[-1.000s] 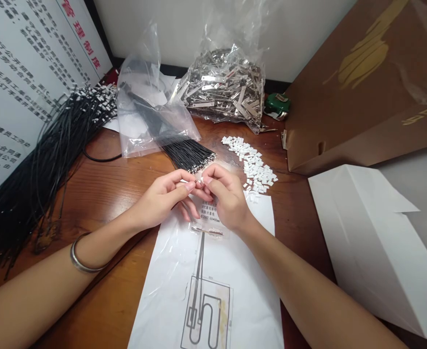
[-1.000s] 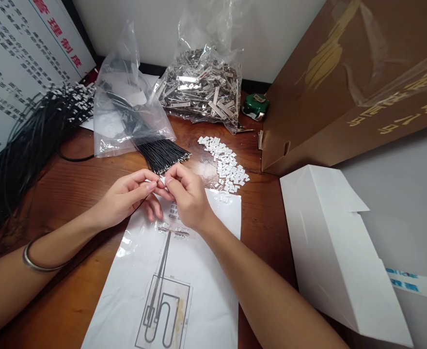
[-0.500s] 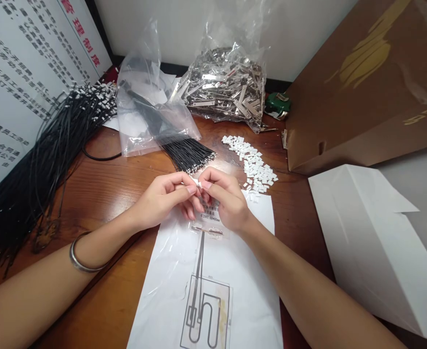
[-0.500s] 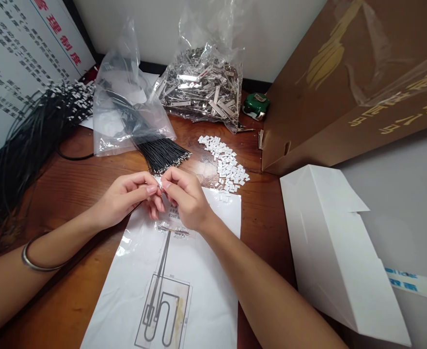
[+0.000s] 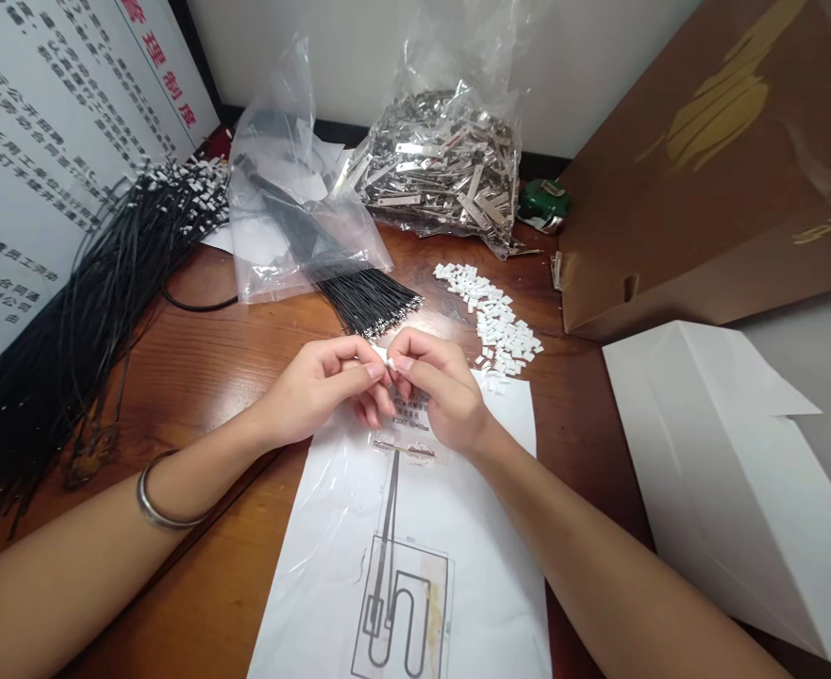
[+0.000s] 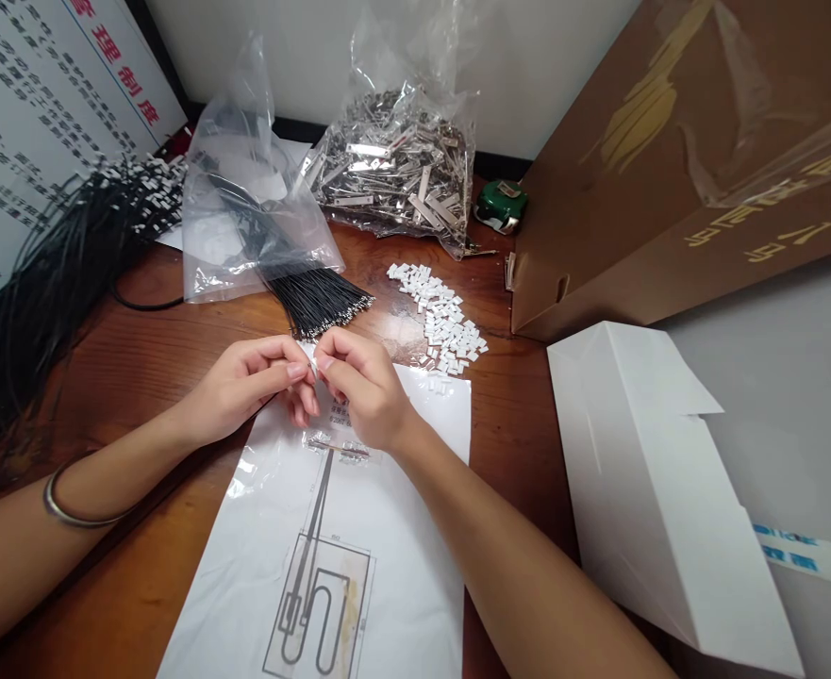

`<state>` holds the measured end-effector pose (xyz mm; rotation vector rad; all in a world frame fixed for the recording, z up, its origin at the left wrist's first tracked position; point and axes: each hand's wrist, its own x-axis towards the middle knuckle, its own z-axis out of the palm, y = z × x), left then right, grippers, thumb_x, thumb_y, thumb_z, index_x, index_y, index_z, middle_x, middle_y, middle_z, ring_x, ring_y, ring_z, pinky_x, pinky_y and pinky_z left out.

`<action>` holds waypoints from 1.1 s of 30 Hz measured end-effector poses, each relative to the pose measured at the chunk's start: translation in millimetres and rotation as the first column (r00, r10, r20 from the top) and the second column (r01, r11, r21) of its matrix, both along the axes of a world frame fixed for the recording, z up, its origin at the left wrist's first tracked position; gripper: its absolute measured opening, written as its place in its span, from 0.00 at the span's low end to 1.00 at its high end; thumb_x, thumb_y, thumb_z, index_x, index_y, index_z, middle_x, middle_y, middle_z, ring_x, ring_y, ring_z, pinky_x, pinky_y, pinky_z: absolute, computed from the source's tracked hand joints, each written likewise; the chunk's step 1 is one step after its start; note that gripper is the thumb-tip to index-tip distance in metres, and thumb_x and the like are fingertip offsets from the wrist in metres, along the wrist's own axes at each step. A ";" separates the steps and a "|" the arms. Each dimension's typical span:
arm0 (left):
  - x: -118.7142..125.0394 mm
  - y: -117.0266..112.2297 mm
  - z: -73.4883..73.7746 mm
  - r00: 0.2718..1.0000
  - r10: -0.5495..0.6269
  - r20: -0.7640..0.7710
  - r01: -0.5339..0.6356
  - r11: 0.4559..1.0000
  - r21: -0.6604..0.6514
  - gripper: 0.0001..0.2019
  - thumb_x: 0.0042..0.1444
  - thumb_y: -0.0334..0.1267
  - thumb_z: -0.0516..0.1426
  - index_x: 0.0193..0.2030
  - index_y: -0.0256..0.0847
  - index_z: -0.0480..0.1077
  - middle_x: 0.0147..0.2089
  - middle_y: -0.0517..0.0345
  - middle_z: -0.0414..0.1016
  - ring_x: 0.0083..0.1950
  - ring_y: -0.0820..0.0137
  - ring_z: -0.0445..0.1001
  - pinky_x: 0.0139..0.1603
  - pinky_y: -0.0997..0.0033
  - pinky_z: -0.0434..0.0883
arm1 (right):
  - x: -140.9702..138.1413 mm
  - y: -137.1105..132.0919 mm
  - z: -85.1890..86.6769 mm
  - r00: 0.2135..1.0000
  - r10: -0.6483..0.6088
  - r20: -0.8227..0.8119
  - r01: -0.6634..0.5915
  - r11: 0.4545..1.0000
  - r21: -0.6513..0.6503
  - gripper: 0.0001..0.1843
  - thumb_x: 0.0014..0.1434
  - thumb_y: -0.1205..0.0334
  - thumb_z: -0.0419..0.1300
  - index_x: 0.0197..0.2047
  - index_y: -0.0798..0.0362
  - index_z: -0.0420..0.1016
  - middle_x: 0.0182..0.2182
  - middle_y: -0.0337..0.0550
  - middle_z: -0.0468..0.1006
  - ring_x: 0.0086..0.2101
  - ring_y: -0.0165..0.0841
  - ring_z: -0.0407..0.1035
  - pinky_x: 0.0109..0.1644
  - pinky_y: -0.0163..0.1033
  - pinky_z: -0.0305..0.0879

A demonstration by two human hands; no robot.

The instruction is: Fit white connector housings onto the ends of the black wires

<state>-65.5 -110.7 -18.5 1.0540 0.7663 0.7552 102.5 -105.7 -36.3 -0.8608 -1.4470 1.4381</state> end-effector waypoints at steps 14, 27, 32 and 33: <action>2.8 -2.5 2.8 0.996 0.056 -0.063 -0.053 0.997 0.048 0.12 0.56 0.42 0.62 0.31 0.36 0.67 0.22 0.61 0.75 0.20 0.77 0.72 0.23 0.79 0.70 | 1.0 -0.3 -3.0 1.000 0.003 0.018 -0.003 1.000 0.026 0.10 0.57 0.59 0.55 0.25 0.51 0.65 0.17 0.33 0.62 0.20 0.27 0.54 0.24 0.37 0.47; 2.4 -4.2 -2.4 0.988 0.100 -0.122 -0.081 0.986 0.148 0.14 0.57 0.46 0.61 0.30 0.37 0.66 0.21 0.63 0.71 0.20 0.76 0.69 0.23 0.77 0.71 | 0.6 0.2 -11.6 0.994 -0.011 0.108 0.000 0.994 0.106 0.12 0.61 0.60 0.54 0.26 0.51 0.63 0.20 0.33 0.61 0.23 0.27 0.53 0.27 0.37 0.48; 1.5 -4.6 -3.1 0.986 0.102 -0.130 -0.083 0.986 0.147 0.13 0.57 0.45 0.61 0.30 0.37 0.66 0.20 0.63 0.70 0.20 0.76 0.69 0.22 0.77 0.71 | 0.5 0.4 -10.7 0.993 -0.006 0.122 -0.007 0.995 0.103 0.12 0.61 0.60 0.54 0.25 0.51 0.62 0.20 0.33 0.60 0.23 0.27 0.52 0.28 0.37 0.47; 1.5 -4.7 -3.0 0.986 0.104 -0.133 -0.085 0.985 0.148 0.14 0.57 0.45 0.61 0.30 0.37 0.66 0.20 0.63 0.70 0.20 0.76 0.68 0.22 0.77 0.71 | 0.3 0.4 -10.3 0.993 -0.007 0.120 -0.005 0.995 0.102 0.12 0.61 0.60 0.54 0.25 0.51 0.62 0.20 0.33 0.60 0.23 0.27 0.52 0.28 0.37 0.47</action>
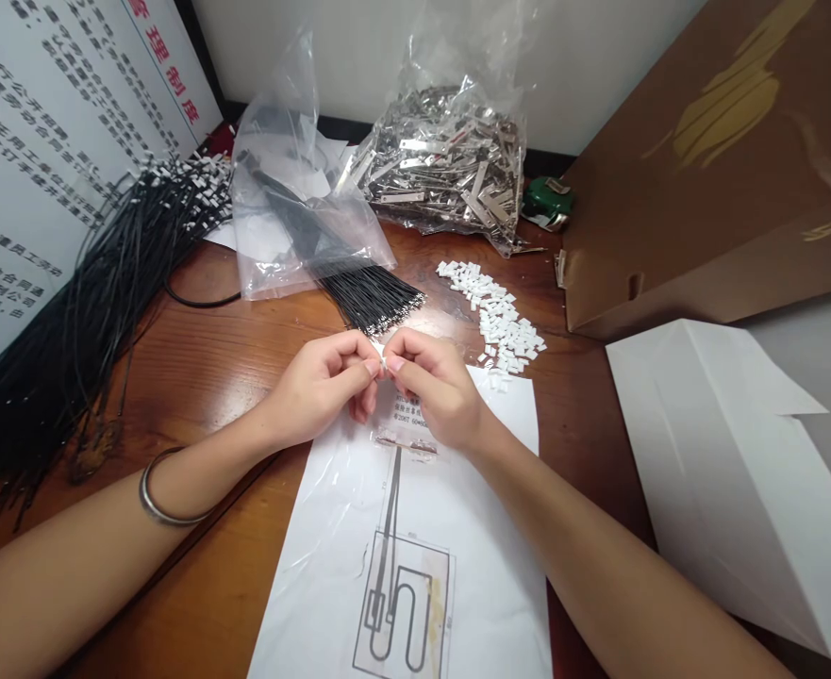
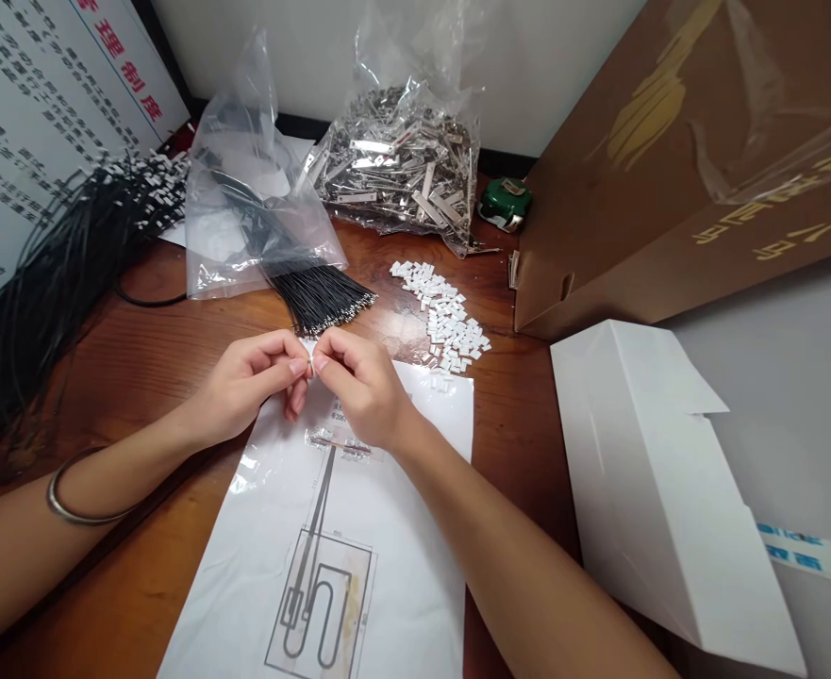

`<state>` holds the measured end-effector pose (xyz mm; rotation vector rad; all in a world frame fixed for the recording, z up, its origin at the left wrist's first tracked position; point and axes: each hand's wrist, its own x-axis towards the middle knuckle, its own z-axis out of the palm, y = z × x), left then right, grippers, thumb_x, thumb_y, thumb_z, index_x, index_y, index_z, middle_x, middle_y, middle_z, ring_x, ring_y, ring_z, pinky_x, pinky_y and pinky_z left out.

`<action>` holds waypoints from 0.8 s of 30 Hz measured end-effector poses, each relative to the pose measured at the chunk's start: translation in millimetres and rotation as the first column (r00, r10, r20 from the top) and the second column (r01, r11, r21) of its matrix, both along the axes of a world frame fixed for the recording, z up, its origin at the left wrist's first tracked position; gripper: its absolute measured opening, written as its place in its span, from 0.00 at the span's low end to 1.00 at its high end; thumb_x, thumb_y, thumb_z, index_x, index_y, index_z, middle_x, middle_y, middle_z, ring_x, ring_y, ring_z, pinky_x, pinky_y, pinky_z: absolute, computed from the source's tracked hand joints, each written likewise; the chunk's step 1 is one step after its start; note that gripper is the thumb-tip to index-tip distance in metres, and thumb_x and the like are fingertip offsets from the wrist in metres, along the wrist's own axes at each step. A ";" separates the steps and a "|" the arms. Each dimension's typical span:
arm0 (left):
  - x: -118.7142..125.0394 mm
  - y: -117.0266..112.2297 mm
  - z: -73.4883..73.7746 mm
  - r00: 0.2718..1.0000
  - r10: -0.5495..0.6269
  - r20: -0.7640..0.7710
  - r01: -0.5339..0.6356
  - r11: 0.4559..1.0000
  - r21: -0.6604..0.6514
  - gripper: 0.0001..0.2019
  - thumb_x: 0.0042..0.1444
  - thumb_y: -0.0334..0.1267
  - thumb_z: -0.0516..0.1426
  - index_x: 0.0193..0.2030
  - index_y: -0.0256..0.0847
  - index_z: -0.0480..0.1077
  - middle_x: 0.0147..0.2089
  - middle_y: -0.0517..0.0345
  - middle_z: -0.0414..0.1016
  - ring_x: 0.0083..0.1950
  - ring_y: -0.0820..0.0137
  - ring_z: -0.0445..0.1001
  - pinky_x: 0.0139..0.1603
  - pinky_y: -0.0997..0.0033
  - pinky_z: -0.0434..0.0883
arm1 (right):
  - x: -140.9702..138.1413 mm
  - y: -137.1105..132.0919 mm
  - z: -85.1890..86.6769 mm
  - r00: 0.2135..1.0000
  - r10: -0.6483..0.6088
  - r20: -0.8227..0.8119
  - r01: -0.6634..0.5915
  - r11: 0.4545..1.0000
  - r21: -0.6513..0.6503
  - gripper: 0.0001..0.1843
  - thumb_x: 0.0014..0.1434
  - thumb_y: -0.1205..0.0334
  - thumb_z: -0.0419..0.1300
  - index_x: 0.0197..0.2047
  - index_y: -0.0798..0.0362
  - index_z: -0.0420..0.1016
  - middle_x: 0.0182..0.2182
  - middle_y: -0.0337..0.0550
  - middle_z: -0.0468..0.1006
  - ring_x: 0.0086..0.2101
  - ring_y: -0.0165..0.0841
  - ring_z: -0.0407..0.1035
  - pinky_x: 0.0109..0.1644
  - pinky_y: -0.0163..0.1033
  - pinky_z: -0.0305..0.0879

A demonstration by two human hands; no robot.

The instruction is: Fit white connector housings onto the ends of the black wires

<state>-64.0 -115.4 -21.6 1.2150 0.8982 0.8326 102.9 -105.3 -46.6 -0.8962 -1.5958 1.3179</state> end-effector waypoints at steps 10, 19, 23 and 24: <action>1.7 -0.5 1.9 0.999 0.019 -0.030 -0.018 0.999 0.040 0.13 0.57 0.43 0.61 0.29 0.38 0.65 0.20 0.63 0.69 0.19 0.77 0.68 0.22 0.78 0.69 | -0.7 -0.8 -1.0 1.000 -0.015 0.024 0.015 1.000 -0.011 0.11 0.62 0.60 0.54 0.27 0.51 0.64 0.21 0.33 0.61 0.23 0.27 0.54 0.28 0.37 0.48; -2.6 2.0 -3.6 1.000 -0.018 0.020 0.018 1.000 0.019 0.08 0.58 0.39 0.58 0.31 0.37 0.67 0.20 0.63 0.70 0.21 0.77 0.68 0.23 0.78 0.70 | 1.0 1.0 0.1 0.999 0.026 -0.045 -0.027 0.999 -0.031 0.10 0.59 0.61 0.54 0.26 0.52 0.64 0.19 0.32 0.61 0.22 0.26 0.52 0.27 0.37 0.47; -1.7 2.4 -2.7 1.000 -0.014 0.025 0.013 1.000 0.005 0.08 0.57 0.38 0.59 0.31 0.36 0.67 0.20 0.63 0.70 0.21 0.77 0.68 0.23 0.78 0.70 | 0.4 0.7 2.1 0.998 0.026 -0.054 -0.028 0.999 -0.038 0.10 0.58 0.61 0.54 0.25 0.51 0.64 0.18 0.31 0.60 0.21 0.26 0.51 0.26 0.37 0.47; -1.6 2.3 -2.3 1.000 -0.015 0.025 0.015 1.000 0.003 0.08 0.57 0.38 0.59 0.31 0.36 0.67 0.20 0.63 0.70 0.21 0.77 0.68 0.23 0.78 0.70 | 0.2 0.6 2.6 0.998 0.029 -0.057 -0.031 0.999 -0.042 0.10 0.58 0.61 0.54 0.25 0.52 0.64 0.18 0.31 0.60 0.21 0.26 0.51 0.26 0.37 0.47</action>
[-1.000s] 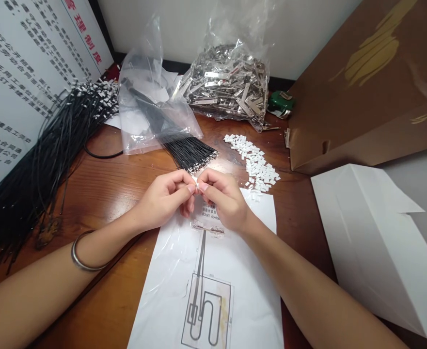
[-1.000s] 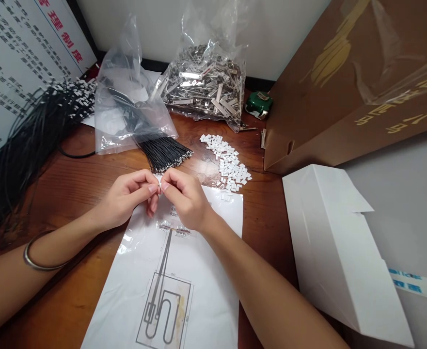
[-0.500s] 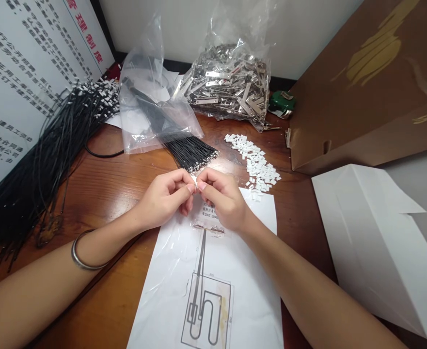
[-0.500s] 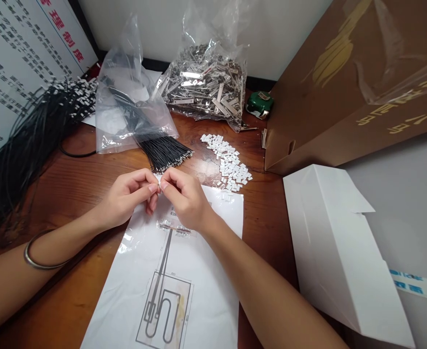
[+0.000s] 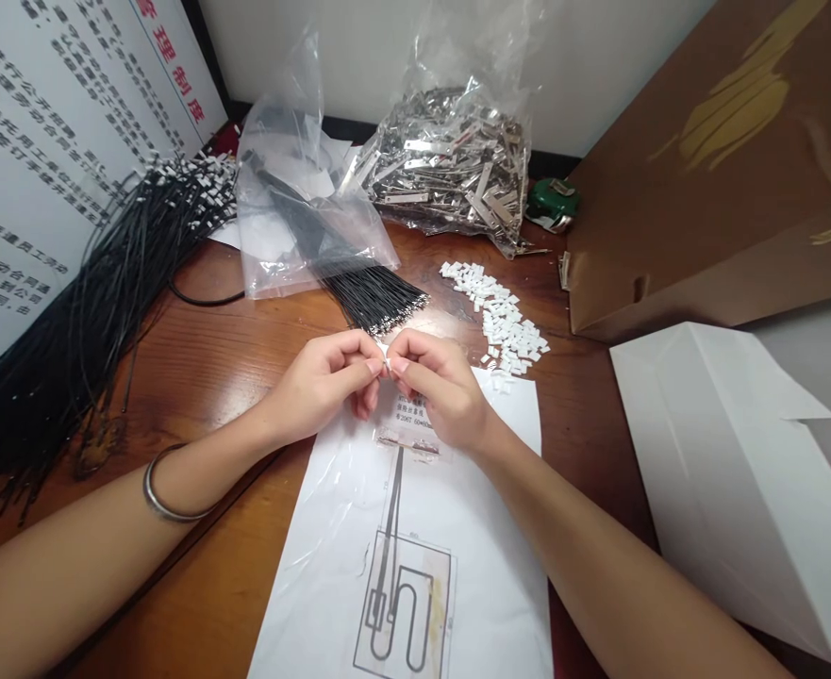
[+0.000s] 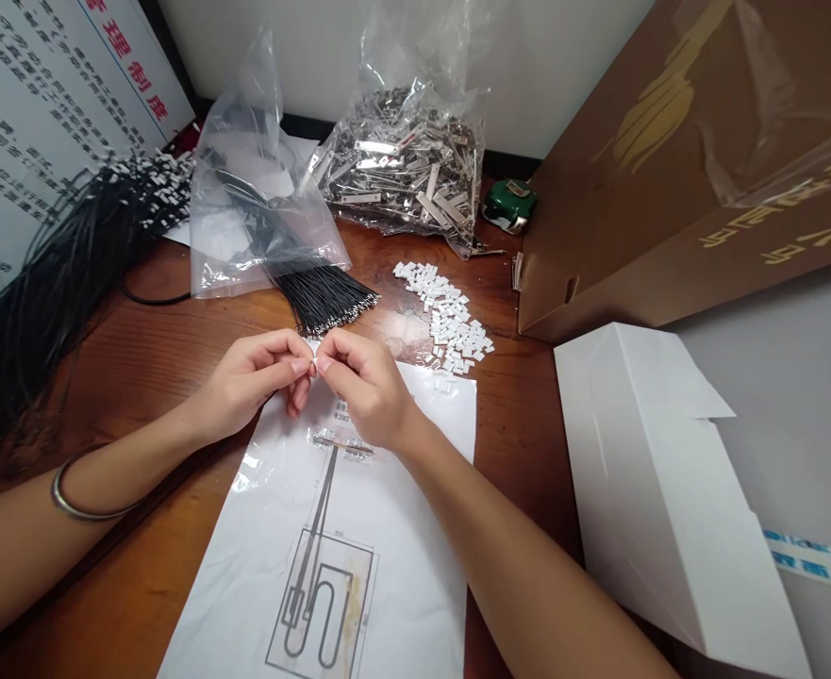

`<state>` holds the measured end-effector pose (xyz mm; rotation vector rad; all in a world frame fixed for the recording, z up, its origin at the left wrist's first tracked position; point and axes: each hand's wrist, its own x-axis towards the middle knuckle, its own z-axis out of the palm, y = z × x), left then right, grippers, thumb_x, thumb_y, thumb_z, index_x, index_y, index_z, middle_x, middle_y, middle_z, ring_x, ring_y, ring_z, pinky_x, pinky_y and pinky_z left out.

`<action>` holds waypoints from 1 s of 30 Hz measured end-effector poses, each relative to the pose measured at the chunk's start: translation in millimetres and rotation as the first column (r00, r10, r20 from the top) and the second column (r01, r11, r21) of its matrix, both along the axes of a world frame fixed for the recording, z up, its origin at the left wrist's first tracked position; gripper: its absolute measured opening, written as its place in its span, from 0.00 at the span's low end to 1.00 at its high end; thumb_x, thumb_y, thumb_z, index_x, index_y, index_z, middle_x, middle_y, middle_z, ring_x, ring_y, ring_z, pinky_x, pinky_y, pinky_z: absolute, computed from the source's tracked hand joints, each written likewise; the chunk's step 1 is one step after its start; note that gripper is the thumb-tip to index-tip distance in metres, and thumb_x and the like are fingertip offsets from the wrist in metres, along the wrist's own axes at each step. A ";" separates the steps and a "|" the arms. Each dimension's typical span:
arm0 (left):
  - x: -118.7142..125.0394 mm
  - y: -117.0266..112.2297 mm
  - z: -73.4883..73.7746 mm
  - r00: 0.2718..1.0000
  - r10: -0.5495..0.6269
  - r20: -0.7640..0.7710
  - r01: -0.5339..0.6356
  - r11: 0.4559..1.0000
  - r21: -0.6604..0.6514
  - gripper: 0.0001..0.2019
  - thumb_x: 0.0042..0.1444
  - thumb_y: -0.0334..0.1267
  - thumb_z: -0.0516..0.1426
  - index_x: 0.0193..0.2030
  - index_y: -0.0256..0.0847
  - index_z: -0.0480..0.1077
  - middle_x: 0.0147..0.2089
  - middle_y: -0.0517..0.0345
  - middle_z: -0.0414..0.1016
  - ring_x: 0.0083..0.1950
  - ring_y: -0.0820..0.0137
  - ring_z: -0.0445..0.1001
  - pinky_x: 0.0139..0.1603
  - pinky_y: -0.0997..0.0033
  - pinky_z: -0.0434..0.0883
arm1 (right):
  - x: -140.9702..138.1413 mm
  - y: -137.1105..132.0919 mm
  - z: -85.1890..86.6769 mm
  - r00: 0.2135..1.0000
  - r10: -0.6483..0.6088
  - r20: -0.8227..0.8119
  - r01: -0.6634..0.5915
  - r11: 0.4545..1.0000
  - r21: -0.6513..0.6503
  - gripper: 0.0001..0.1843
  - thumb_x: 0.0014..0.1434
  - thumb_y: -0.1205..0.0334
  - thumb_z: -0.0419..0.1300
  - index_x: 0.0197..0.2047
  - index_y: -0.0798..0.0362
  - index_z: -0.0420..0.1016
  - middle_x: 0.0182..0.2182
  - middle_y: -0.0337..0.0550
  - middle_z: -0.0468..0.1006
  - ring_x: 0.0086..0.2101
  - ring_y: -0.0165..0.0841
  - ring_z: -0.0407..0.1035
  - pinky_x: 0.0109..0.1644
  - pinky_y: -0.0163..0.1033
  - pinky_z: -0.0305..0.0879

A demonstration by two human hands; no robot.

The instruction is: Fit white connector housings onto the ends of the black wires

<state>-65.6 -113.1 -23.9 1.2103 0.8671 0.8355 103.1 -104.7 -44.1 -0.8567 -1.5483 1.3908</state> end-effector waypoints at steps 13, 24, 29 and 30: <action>-0.6 -0.5 -1.3 1.000 -0.008 0.006 0.007 0.997 0.076 0.09 0.60 0.40 0.58 0.33 0.36 0.67 0.22 0.63 0.70 0.22 0.77 0.68 0.24 0.78 0.70 | -0.7 -1.1 3.3 0.999 -0.002 -0.041 0.000 0.999 -0.046 0.11 0.57 0.60 0.55 0.25 0.51 0.64 0.18 0.32 0.62 0.20 0.25 0.53 0.24 0.36 0.47; -1.8 -1.4 2.9 0.999 -0.016 -0.049 0.020 0.996 0.090 0.10 0.58 0.39 0.59 0.29 0.37 0.66 0.20 0.63 0.69 0.22 0.77 0.68 0.24 0.77 0.68 | 0.6 -1.6 0.3 1.000 0.028 0.004 -0.027 0.999 -0.022 0.11 0.59 0.60 0.55 0.25 0.52 0.64 0.19 0.32 0.62 0.21 0.25 0.52 0.25 0.37 0.46; -2.2 -3.2 3.6 0.996 -0.009 -0.085 0.021 0.989 0.144 0.09 0.59 0.38 0.58 0.30 0.36 0.66 0.21 0.63 0.69 0.22 0.76 0.67 0.24 0.77 0.67 | -0.3 -1.6 2.4 0.999 0.035 -0.006 -0.035 0.998 -0.043 0.11 0.57 0.61 0.55 0.24 0.51 0.63 0.18 0.31 0.61 0.20 0.25 0.52 0.25 0.37 0.46; -2.1 -3.8 3.4 0.995 0.003 -0.103 0.013 0.987 0.162 0.09 0.59 0.37 0.57 0.30 0.36 0.66 0.20 0.63 0.69 0.22 0.76 0.67 0.24 0.77 0.67 | -0.5 -1.6 2.8 0.999 0.033 -0.007 -0.033 0.998 -0.047 0.11 0.57 0.61 0.55 0.24 0.51 0.63 0.18 0.31 0.61 0.20 0.25 0.52 0.25 0.37 0.46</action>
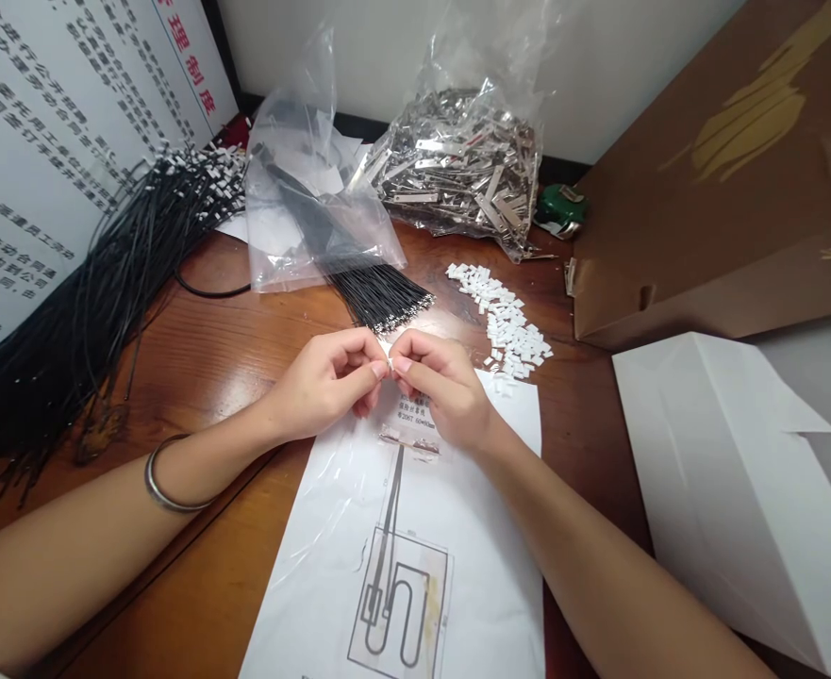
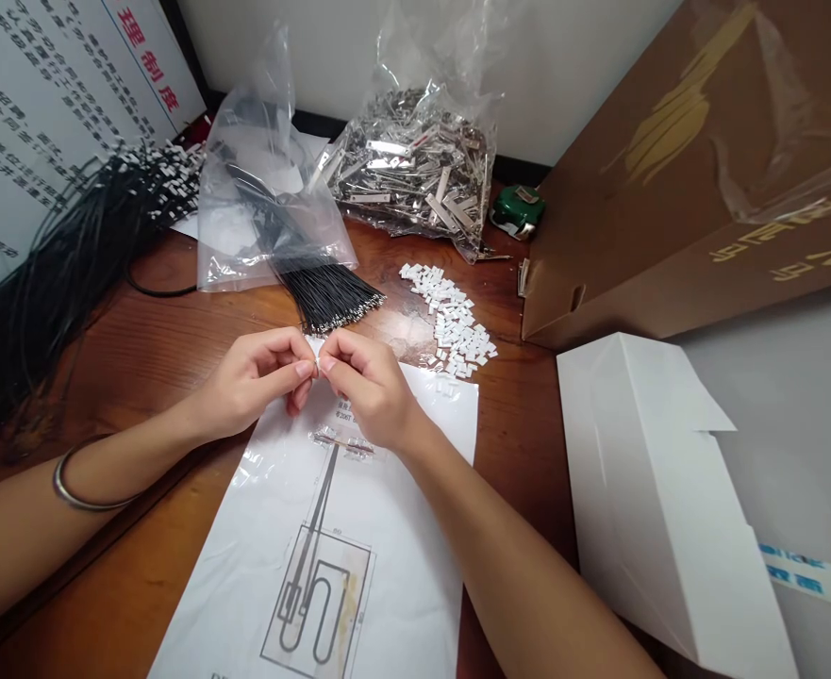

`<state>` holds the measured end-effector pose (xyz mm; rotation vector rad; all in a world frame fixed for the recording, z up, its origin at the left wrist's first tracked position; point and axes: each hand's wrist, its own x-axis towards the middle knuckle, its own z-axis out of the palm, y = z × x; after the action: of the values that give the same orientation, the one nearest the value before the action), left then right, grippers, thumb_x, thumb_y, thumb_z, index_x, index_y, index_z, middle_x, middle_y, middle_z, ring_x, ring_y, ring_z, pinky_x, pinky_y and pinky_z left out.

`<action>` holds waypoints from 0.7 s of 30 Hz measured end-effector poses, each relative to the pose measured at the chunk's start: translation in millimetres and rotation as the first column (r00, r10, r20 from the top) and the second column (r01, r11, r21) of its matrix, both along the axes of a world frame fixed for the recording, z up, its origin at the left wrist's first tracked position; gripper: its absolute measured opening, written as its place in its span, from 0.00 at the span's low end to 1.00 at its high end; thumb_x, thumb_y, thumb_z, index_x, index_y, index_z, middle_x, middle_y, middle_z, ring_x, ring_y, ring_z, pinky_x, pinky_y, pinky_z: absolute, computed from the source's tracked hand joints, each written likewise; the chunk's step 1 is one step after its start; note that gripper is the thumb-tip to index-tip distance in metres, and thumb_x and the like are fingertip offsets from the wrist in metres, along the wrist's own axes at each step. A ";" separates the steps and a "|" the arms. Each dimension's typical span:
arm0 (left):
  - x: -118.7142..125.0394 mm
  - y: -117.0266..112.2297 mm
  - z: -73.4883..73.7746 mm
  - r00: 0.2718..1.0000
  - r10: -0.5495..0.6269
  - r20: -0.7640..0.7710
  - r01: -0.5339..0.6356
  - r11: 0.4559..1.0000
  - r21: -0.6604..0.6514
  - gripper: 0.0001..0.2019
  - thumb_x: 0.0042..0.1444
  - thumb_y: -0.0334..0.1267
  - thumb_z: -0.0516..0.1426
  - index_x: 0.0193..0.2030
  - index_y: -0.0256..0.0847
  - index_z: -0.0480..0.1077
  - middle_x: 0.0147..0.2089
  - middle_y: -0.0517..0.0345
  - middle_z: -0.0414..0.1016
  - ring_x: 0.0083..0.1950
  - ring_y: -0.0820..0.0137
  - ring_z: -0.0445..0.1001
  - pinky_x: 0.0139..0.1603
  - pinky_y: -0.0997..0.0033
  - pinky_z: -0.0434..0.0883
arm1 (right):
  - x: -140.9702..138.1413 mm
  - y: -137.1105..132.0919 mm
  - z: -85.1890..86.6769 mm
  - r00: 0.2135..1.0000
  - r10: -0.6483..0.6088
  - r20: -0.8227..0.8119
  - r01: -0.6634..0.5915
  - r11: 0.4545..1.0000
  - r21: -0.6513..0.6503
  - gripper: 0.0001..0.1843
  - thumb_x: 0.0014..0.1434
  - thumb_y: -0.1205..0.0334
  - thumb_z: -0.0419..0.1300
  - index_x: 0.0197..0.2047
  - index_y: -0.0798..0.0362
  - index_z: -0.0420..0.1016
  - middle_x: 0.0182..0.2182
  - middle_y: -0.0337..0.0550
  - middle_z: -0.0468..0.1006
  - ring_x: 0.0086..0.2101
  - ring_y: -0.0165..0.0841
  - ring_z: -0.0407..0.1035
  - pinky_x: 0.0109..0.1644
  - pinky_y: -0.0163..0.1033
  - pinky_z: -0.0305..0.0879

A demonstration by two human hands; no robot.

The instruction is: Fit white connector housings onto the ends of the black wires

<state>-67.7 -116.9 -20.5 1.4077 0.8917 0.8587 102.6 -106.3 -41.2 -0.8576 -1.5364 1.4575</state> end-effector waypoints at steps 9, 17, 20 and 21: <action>-1.4 1.4 -3.8 0.999 0.019 0.034 -0.019 1.000 -0.006 0.11 0.58 0.42 0.60 0.32 0.36 0.69 0.22 0.61 0.70 0.23 0.75 0.68 0.25 0.76 0.68 | 1.8 -0.6 6.9 0.997 0.032 -0.074 -0.038 0.996 -0.077 0.11 0.57 0.57 0.56 0.25 0.52 0.65 0.17 0.33 0.63 0.20 0.26 0.53 0.24 0.36 0.47; -5.6 8.4 -5.3 0.984 0.023 0.175 0.006 0.987 -0.161 0.13 0.53 0.42 0.65 0.33 0.36 0.69 0.25 0.60 0.74 0.23 0.76 0.70 0.24 0.77 0.69 | 0.5 -1.1 5.8 0.993 0.035 -0.117 -0.047 0.994 -0.101 0.11 0.58 0.56 0.59 0.28 0.52 0.67 0.20 0.35 0.66 0.21 0.26 0.58 0.24 0.34 0.51; -5.3 8.9 -4.5 0.986 0.022 0.165 0.007 0.986 -0.169 0.12 0.53 0.42 0.65 0.33 0.35 0.70 0.26 0.59 0.75 0.23 0.76 0.71 0.24 0.77 0.69 | -0.2 -1.7 5.7 0.992 0.030 -0.121 -0.040 0.996 -0.082 0.10 0.59 0.57 0.58 0.29 0.52 0.68 0.22 0.36 0.69 0.22 0.26 0.59 0.24 0.34 0.52; -5.1 8.9 -4.4 0.987 0.021 0.158 0.006 0.986 -0.167 0.11 0.54 0.41 0.64 0.32 0.35 0.70 0.26 0.58 0.75 0.23 0.76 0.71 0.24 0.77 0.69 | -0.3 -1.9 5.9 0.993 0.028 -0.116 -0.038 0.996 -0.078 0.10 0.59 0.57 0.58 0.29 0.52 0.68 0.23 0.36 0.69 0.22 0.26 0.59 0.24 0.34 0.52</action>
<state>-72.9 -107.9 -24.9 1.1740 0.8268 0.8684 102.3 -108.2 -35.3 -0.7842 -1.4215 1.5736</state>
